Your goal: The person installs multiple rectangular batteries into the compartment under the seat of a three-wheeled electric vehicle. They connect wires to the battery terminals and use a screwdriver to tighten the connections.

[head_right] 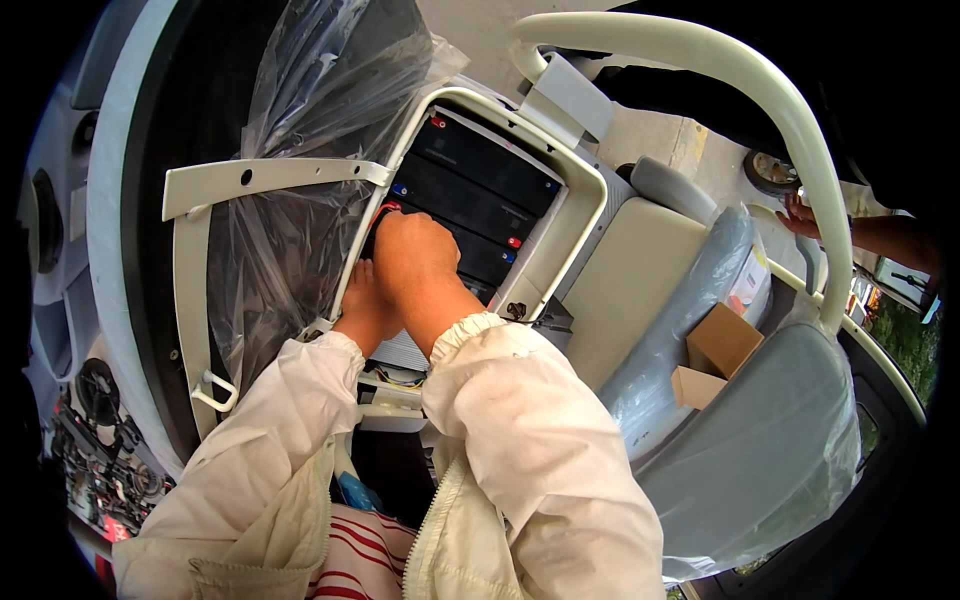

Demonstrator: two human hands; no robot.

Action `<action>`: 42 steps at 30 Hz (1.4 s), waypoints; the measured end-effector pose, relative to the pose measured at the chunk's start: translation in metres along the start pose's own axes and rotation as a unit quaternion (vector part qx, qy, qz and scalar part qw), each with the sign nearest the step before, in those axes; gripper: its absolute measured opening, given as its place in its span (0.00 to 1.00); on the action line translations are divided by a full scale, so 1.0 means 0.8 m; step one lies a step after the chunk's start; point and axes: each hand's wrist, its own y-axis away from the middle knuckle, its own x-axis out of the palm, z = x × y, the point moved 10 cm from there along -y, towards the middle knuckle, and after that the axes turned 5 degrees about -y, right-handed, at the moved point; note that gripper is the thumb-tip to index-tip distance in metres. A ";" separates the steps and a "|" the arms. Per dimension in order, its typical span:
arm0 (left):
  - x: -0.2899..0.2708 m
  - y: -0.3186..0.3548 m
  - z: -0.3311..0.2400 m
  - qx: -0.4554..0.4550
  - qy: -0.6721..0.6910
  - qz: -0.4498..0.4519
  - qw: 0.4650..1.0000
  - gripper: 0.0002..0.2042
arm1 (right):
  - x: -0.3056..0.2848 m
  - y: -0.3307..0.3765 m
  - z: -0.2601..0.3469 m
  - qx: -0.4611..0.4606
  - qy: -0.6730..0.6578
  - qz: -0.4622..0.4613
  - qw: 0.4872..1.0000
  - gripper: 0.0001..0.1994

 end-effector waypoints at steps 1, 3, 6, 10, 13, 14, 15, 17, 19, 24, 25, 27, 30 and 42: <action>-0.006 0.003 0.001 -0.002 0.007 -0.036 0.999 0.35 | -0.002 -0.002 -0.003 0.003 -0.020 -0.013 1.000 0.10; -0.018 0.019 -0.004 -0.018 -0.032 0.042 0.998 0.35 | -0.003 -0.005 -0.012 0.012 -0.061 -0.033 0.998 0.09; -0.020 0.031 -0.002 -0.033 -0.069 0.016 0.997 0.34 | -0.012 -0.009 -0.003 -0.010 -0.064 -0.027 0.998 0.10; -0.018 0.029 -0.002 -0.037 -0.059 0.028 0.997 0.35 | -0.006 -0.010 -0.006 -0.006 -0.060 -0.016 0.998 0.10; -0.023 0.024 0.004 -0.056 0.005 0.023 0.998 0.37 | -0.003 -0.007 -0.010 0.004 -0.067 -0.032 0.997 0.10; -0.021 0.021 0.006 -0.063 0.037 0.020 0.997 0.38 | -0.001 -0.007 -0.011 0.008 -0.071 -0.032 0.997 0.10; -0.025 0.017 0.007 -0.063 0.060 -0.004 0.996 0.39 | 0.001 -0.007 -0.012 0.011 -0.075 -0.032 0.997 0.10; -0.033 0.009 0.010 -0.064 0.107 -0.051 0.991 0.40 | 0.003 -0.007 -0.013 0.017 -0.080 -0.031 0.996 0.10; -0.038 0.006 0.010 -0.052 0.108 -0.078 0.990 0.39 | 0.004 -0.007 -0.014 0.022 -0.083 -0.027 0.996 0.10; -0.034 -0.007 0.014 -0.073 0.173 -0.111 0.976 0.39 | -0.004 -0.003 -0.013 0.012 -0.082 -0.036 0.996 0.10; -0.031 -0.009 0.019 -0.087 0.257 -0.111 0.956 0.39 | -0.003 -0.004 -0.016 0.018 -0.081 -0.030 0.996 0.10; -0.018 -0.022 0.025 -0.094 0.306 -0.144 0.937 0.37 | -0.009 -0.001 -0.012 0.004 -0.083 -0.039 0.996 0.10; -0.022 -0.035 0.019 -0.057 0.316 -0.214 0.922 0.35 | -0.010 0.001 -0.008 0.007 -0.091 -0.038 0.995 0.10; -0.024 -0.035 0.009 -0.001 0.504 -0.317 0.804 0.30 | -0.007 0.002 -0.021 0.026 -0.114 -0.054 0.992 0.11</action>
